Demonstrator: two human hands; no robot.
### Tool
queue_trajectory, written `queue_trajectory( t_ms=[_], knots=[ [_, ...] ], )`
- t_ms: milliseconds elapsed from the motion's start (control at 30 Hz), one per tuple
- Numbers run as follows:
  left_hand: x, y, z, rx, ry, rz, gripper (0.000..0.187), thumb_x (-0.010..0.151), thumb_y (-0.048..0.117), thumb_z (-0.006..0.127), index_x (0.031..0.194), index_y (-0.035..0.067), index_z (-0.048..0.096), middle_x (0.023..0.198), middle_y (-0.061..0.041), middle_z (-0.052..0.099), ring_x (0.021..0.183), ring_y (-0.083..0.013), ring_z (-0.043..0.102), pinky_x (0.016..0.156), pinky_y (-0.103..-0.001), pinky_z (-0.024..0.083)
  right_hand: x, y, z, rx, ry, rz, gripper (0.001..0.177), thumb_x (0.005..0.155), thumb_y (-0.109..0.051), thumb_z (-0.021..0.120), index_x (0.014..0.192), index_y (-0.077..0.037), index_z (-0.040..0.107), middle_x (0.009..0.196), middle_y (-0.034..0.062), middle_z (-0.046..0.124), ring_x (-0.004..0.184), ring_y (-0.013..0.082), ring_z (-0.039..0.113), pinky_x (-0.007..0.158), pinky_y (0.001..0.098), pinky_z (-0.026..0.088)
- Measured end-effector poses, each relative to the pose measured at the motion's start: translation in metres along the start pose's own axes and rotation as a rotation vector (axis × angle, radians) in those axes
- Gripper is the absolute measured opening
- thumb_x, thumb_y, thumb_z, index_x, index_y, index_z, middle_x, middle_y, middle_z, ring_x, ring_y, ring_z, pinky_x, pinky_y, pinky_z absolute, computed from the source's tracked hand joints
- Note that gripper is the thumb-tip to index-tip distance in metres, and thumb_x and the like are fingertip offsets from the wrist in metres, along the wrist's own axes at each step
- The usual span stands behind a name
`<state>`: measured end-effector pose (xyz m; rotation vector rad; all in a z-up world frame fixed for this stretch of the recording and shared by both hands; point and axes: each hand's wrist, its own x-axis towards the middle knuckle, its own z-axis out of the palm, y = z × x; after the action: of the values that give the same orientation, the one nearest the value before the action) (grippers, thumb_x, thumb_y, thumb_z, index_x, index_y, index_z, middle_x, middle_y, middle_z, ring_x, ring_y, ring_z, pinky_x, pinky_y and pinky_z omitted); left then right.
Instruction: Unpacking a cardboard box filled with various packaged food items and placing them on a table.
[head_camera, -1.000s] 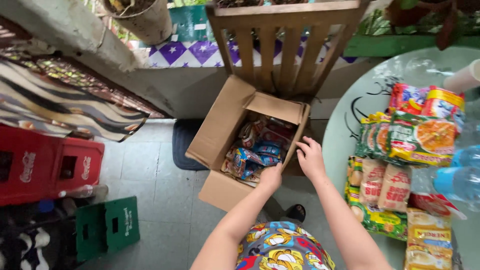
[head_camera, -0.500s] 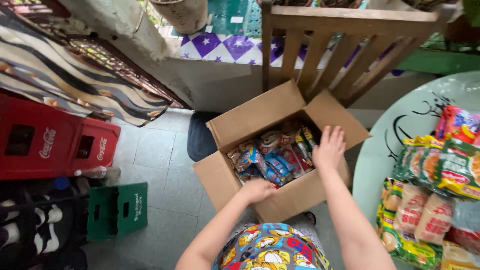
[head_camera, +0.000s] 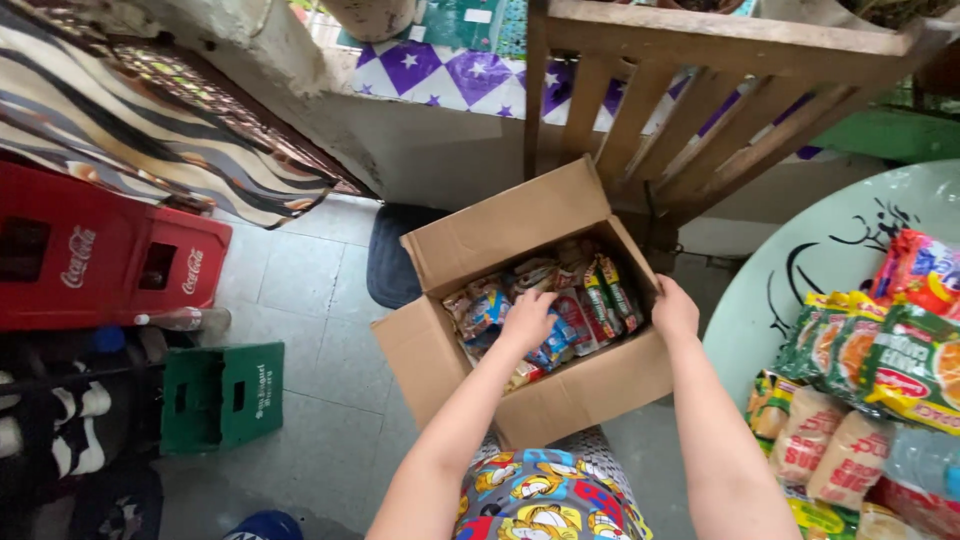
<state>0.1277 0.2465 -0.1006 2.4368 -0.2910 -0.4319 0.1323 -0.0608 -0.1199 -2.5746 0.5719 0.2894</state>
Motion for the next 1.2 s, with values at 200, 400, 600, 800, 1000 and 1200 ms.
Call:
queue_trajectory(
  t_ms=[200, 400, 600, 800, 1000, 1200],
  knots=[
    [0.050, 0.032, 0.099, -0.224, 0.029, -0.065, 0.066, 0.085, 0.021, 0.078, 0.145, 0.019, 0.052, 0.144, -0.032, 0.042, 0.125, -0.0505, 0.050, 0.100, -0.052, 0.047, 0.015, 0.034, 0.006, 0.233, -0.090, -0.073, 0.047, 0.092, -0.016, 0.066, 0.139, -0.018, 0.063, 0.126, 0.0128, 0.070, 0.117, 0.0339, 0.066, 0.098, 0.0429, 0.052],
    [0.074, 0.069, 0.126, -0.273, 0.035, -0.489, 0.075, 0.083, 0.040, 0.081, 0.146, 0.019, 0.048, 0.140, -0.026, 0.050, 0.122, -0.0465, 0.060, 0.102, -0.051, 0.051, 0.026, 0.054, 0.023, 0.362, -0.125, -0.097, 0.049, 0.091, -0.016, 0.066, 0.139, -0.019, 0.061, 0.125, 0.0098, 0.072, 0.116, 0.0283, 0.069, 0.100, 0.0395, 0.052],
    [0.082, 0.102, 0.116, -0.306, 0.043, -0.506, 0.110, 0.073, 0.038, 0.087, 0.160, 0.024, 0.022, 0.144, -0.033, 0.034, 0.114, -0.0499, 0.061, 0.100, -0.049, 0.053, 0.005, 0.020, -0.009, 0.286, -0.150, -0.053, 0.049, 0.092, -0.016, 0.065, 0.141, -0.020, 0.060, 0.129, 0.0090, 0.069, 0.119, 0.0303, 0.065, 0.100, 0.0402, 0.051],
    [0.087, 0.050, 0.146, -0.363, 0.114, -0.483, 0.116, 0.065, 0.023, 0.091, 0.160, 0.022, 0.023, 0.138, -0.035, 0.040, 0.121, -0.0501, 0.055, 0.104, -0.047, 0.050, -0.014, 0.006, -0.020, 0.168, -0.073, -0.165, 0.049, 0.096, -0.013, 0.060, 0.145, -0.018, 0.056, 0.141, 0.0091, 0.061, 0.121, 0.0338, 0.062, 0.099, 0.0434, 0.051],
    [0.067, 0.015, 0.122, -0.538, 0.051, -0.395, 0.116, 0.060, 0.019, 0.093, 0.157, 0.020, 0.030, 0.137, -0.027, 0.053, 0.124, -0.0405, 0.057, 0.105, -0.044, 0.049, -0.023, 0.000, -0.024, 0.102, -0.067, -0.159, 0.051, 0.098, -0.011, 0.056, 0.148, -0.019, 0.052, 0.147, 0.0069, 0.057, 0.124, 0.0335, 0.059, 0.100, 0.0441, 0.049],
    [0.036, 0.019, 0.068, -1.035, 0.020, -0.374, 0.111, 0.063, 0.006, 0.088, 0.157, 0.014, 0.030, 0.137, -0.014, 0.061, 0.120, -0.0255, 0.063, 0.098, -0.038, 0.055, -0.005, 0.025, 0.018, 0.159, 0.071, -0.332, 0.058, 0.091, -0.005, 0.055, 0.149, -0.002, 0.049, 0.151, 0.0208, 0.051, 0.137, 0.0367, 0.049, 0.110, 0.0428, 0.042]
  ],
)
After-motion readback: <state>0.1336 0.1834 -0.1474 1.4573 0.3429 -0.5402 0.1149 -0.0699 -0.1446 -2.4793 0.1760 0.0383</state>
